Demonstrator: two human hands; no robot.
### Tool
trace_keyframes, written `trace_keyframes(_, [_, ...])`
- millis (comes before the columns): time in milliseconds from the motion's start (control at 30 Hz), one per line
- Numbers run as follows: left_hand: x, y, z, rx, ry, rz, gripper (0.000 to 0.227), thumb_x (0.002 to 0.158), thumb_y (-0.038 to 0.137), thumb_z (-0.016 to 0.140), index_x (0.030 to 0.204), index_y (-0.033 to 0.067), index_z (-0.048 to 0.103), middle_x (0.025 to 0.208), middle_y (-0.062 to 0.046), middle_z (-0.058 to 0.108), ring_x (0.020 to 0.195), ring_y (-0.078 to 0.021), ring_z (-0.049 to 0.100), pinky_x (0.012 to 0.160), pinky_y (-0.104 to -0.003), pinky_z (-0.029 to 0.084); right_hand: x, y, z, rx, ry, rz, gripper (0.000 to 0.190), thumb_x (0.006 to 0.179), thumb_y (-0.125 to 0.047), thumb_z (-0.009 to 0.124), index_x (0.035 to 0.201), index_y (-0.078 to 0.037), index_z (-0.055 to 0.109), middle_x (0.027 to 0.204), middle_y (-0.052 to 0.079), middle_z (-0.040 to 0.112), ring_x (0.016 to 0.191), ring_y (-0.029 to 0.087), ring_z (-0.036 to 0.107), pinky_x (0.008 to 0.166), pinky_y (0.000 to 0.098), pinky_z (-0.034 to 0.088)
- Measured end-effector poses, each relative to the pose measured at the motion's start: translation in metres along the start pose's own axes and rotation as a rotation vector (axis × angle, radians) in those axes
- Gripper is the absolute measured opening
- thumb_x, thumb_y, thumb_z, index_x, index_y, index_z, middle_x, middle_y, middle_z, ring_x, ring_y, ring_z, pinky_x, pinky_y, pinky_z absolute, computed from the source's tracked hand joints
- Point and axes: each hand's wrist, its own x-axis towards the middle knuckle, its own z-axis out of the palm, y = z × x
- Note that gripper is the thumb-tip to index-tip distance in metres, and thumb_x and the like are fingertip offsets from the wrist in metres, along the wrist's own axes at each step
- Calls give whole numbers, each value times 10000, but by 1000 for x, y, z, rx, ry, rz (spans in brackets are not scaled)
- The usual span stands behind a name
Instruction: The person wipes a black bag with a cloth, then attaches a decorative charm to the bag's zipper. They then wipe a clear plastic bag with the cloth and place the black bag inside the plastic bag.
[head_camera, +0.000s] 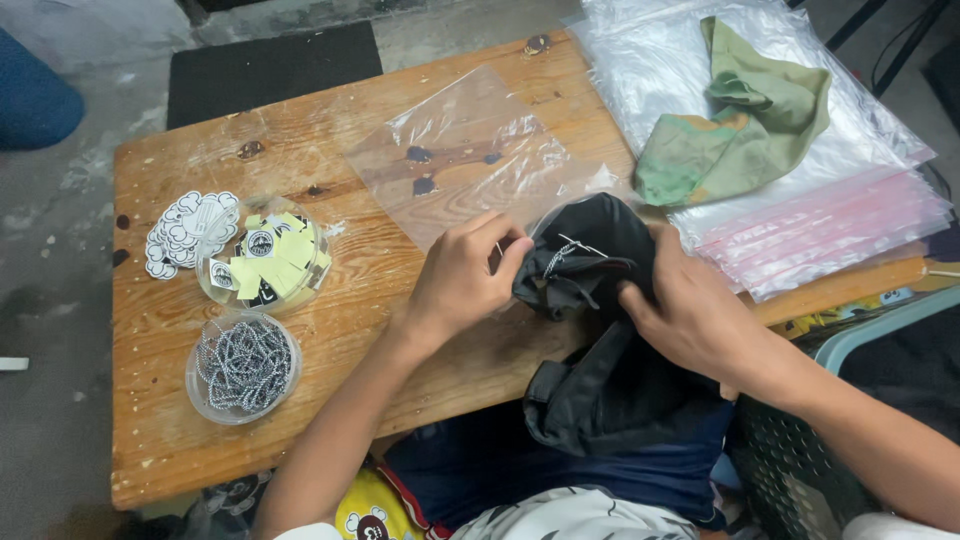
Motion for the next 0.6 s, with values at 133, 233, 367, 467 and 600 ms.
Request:
trace_keyframes(133, [6, -1, -7, 7, -2, -32, 119, 934, 215, 607, 845, 149, 652, 720, -40, 649, 620, -220, 682, 556, -351, 542, 15, 2, 6, -90, 25, -12, 585, 910, -383, 578, 1352, -68, 358, 995, 323, 692, 999, 541, 669, 913, 657, 492])
trace_keyframes(233, [5, 10, -1, 111, -49, 3, 160, 947, 264, 588, 864, 131, 621, 748, -108, 626, 705, -361, 686, 568, -459, 556, 21, -9, 7, -112, 15, 0, 607, 917, -368, 542, 1370, -11, 353, 996, 328, 688, 1027, 524, 667, 897, 633, 497])
trace_keyframes(367, [5, 9, 17, 255, -14, 104, 198, 996, 244, 506, 901, 119, 626, 754, -61, 581, 667, -312, 681, 547, -424, 567, 25, -28, 9, -68, 56, -84, 625, 911, -349, 569, 1343, 50, 358, 1045, 375, 655, 1018, 570, 647, 884, 649, 494])
trace_keyframes(467, [5, -6, 24, 340, 14, 139, 204, 1007, 270, 493, 939, 119, 612, 798, -54, 565, 742, -314, 685, 569, -442, 576, 29, -31, 9, 3, 64, -97, 693, 903, -397, 590, 1348, 78, 354, 1063, 376, 656, 1045, 565, 644, 892, 642, 494])
trace_keyframes(600, [0, -20, 10, 374, -29, 116, 181, 1003, 295, 504, 946, 143, 583, 811, -63, 545, 804, -329, 675, 616, -439, 572, 23, -36, -7, 184, 64, -22, 779, 901, -464, 599, 1392, 88, 350, 1178, 415, 609, 1159, 572, 585, 958, 659, 452])
